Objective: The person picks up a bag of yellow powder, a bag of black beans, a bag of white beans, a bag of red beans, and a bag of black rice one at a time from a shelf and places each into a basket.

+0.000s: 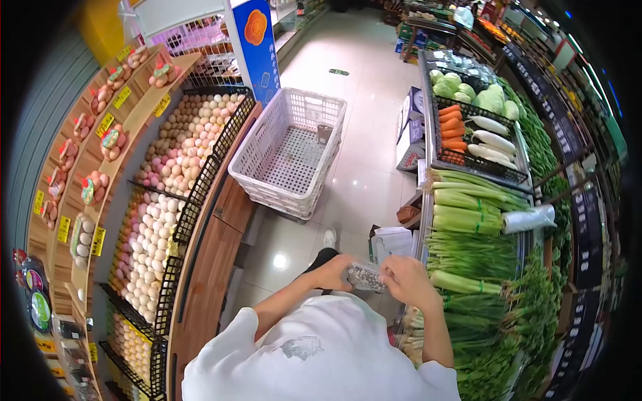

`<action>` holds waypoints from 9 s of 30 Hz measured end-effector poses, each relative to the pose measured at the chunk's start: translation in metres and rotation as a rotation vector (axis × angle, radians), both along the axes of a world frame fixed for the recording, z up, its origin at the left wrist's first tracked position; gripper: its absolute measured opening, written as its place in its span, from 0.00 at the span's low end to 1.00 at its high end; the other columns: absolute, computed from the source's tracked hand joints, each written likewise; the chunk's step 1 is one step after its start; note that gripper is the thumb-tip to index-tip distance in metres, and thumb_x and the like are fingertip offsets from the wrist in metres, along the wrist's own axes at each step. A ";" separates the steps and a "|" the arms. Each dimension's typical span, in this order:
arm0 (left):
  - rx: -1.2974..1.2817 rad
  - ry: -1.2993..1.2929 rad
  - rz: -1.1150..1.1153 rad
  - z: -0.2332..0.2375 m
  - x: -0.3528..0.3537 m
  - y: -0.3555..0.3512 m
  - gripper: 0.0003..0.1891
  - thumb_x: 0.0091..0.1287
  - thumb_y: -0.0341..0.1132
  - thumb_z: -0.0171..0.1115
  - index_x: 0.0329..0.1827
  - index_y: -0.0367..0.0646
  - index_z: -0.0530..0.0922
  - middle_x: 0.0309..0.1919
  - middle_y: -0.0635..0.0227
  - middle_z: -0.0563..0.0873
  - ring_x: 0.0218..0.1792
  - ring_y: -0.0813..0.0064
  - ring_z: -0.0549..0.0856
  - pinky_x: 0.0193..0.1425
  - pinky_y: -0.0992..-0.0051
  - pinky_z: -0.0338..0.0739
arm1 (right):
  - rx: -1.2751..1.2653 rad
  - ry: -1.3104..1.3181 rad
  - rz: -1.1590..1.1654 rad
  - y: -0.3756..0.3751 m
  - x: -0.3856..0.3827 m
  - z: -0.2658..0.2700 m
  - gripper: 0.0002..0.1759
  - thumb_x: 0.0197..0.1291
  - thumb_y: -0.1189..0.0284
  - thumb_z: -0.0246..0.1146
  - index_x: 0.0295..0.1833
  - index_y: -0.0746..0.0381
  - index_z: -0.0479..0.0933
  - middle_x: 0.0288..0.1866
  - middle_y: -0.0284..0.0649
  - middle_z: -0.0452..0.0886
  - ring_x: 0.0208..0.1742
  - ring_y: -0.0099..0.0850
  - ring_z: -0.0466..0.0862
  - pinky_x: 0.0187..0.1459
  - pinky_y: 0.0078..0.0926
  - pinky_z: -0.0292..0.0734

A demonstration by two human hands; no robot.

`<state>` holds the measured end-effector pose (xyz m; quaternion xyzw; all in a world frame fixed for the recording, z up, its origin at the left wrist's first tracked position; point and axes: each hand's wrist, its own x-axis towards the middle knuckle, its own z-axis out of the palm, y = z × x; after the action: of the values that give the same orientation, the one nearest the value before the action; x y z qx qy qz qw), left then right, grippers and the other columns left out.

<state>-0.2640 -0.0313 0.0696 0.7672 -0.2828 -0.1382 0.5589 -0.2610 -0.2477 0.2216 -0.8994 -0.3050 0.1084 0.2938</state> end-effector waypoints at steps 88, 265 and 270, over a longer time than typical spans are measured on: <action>0.430 0.043 2.824 -0.048 -0.195 -0.040 0.15 0.71 0.37 0.46 0.53 0.38 0.75 0.52 0.52 0.77 0.55 0.53 0.74 0.61 0.62 0.67 | -1.114 1.502 1.645 0.290 -0.087 -0.191 0.19 0.64 0.62 0.59 0.57 0.59 0.72 0.55 0.39 0.78 0.53 0.27 0.78 0.55 0.25 0.72; 0.076 -0.036 0.996 -0.055 0.311 0.073 0.35 0.52 0.33 0.68 0.64 0.41 0.66 0.59 0.54 0.73 0.62 0.53 0.69 0.67 0.60 0.62 | -0.038 -0.045 0.362 0.141 0.427 -0.044 0.04 0.50 0.75 0.60 0.32 0.61 0.72 0.27 0.42 0.77 0.29 0.45 0.78 0.34 0.41 0.71; 0.142 0.046 1.356 -0.060 0.311 0.085 0.30 0.54 0.30 0.64 0.62 0.40 0.67 0.57 0.53 0.73 0.59 0.51 0.71 0.65 0.61 0.63 | 0.012 -0.044 0.413 0.201 0.520 -0.083 0.04 0.50 0.75 0.60 0.32 0.61 0.73 0.26 0.42 0.78 0.28 0.45 0.79 0.32 0.41 0.73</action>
<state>0.0473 0.0539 0.0098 0.8066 0.2820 0.2080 0.4761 0.2587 -0.0468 0.1389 -0.8181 -0.4900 0.1449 0.2638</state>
